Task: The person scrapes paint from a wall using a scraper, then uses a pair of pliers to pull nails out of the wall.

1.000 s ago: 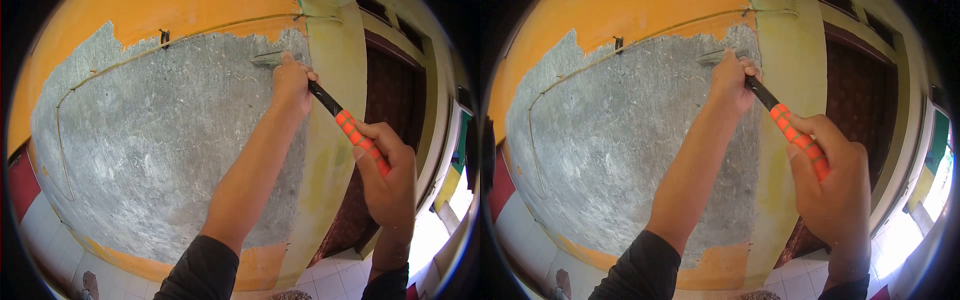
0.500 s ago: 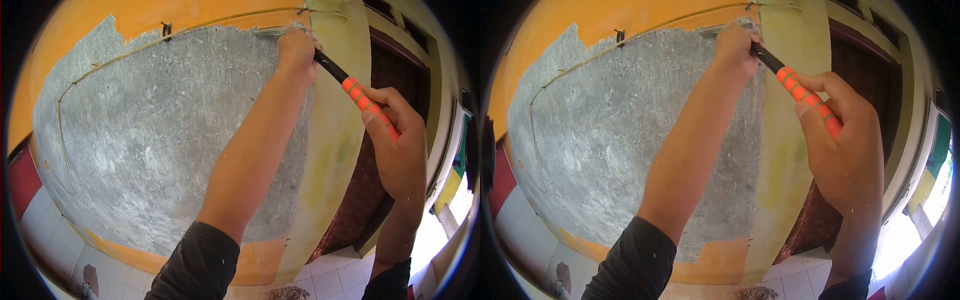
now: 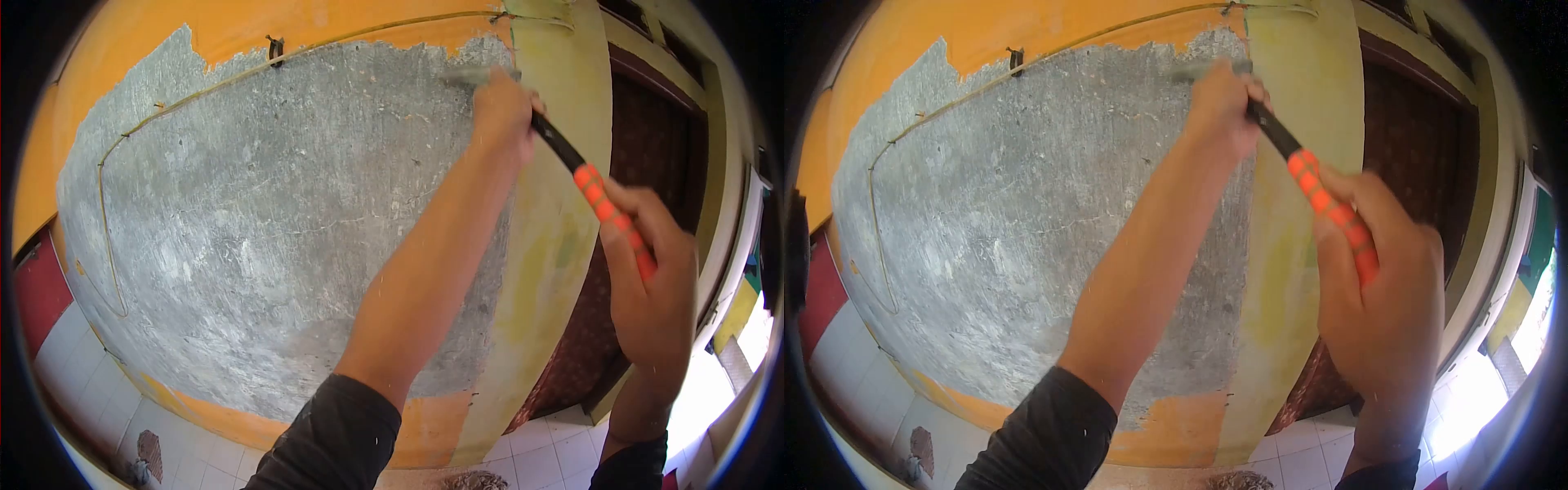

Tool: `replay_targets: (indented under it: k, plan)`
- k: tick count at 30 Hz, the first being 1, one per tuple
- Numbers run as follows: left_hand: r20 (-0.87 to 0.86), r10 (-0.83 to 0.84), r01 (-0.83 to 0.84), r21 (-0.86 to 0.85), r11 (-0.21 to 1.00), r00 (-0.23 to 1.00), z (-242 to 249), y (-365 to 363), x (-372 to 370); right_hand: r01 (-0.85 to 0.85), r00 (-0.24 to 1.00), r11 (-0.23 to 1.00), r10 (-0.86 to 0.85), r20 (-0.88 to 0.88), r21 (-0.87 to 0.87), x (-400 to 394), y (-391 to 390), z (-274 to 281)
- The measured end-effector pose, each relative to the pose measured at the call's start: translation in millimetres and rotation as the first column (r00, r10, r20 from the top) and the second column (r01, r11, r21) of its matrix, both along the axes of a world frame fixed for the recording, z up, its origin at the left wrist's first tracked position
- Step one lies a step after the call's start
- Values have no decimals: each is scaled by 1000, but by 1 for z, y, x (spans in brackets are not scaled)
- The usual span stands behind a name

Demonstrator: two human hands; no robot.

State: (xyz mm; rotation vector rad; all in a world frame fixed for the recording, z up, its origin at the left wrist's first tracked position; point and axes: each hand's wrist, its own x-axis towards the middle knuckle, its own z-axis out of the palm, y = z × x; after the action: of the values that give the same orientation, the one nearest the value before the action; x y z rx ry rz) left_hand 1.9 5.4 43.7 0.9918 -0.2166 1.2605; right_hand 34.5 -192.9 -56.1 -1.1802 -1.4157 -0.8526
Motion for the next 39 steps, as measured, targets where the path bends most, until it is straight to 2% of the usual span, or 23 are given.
replay_targets:
  k: [1,3,4,6,9,13,16,17,19,20,22,25,26,30,32,33,34,35,37,38,39]
  plan:
    - [-2,1,-1,-7,1000,1000,5,1,2,-1,1000,1000,1,-2,-7,-1,0,4]
    - [12,33,-34,49,998,999,30,5,6,-95,959,992,71,-275,-76,-8,-2,19]
    - [7,-24,24,26,999,1000,32,9,6,-102,957,991,75,-280,-82,-9,-5,17]
    - [-2,-53,53,13,999,999,2,8,6,-43,982,991,18,-189,-127,-12,-12,10]
    - [-6,-47,47,54,997,999,6,5,2,-50,995,994,42,-86,-101,-6,-12,-1]
    - [-59,46,-44,38,998,997,36,6,7,-54,988,998,57,-143,24,-9,4,17]
    - [-68,-7,14,100,995,998,13,8,3,-62,985,987,36,-171,-147,-13,-11,11]
    - [-59,-5,11,110,994,998,9,5,1,-62,986,989,40,-162,-137,-13,-15,9]
    - [-84,-74,70,-45,997,994,3,0,-2,-122,986,984,105,-129,-130,-10,-16,6]
    - [-67,-28,31,45,998,997,9,6,0,-122,986,984,105,-131,-129,-6,-13,9]
    - [-28,-29,29,-9,1000,999,18,6,6,77,997,997,-77,13,-8,3,-8,15]
    - [0,-49,49,-57,997,999,6,4,5,5,995,989,-20,-101,-149,-9,-13,9]
    - [-29,-36,36,-32,999,999,-4,4,4,-65,989,992,50,-137,-109,-9,-10,1]
    - [-77,14,-9,58,998,997,8,8,-4,-98,994,993,95,-46,-59,-4,-3,-1]
    - [-45,21,-20,29,999,999,18,7,1,-1,993,993,-13,-117,-119,-8,-3,11]
    - [-12,31,-31,6,1000,999,19,6,3,-4,993,992,-11,-120,-127,-8,-4,8]
    - [-39,76,-72,99,992,996,12,6,3,11,998,996,-17,-68,-93,-8,-6,3]
    - [-34,77,-73,100,992,996,4,6,2,25,1000,998,-26,-12,-56,-8,-7,0]
    - [-99,-49,40,-84,996,994,-4,2,-3,-3,1000,999,3,10,-42,-10,-5,-3]
    - [-68,-25,26,16,1000,997,-1,6,-2,-27,999,999,28,22,-39,-11,-3,-3]
    - [-68,-22,23,15,1000,997,5,6,-2,-29,999,999,30,22,-40,-13,-4,1]
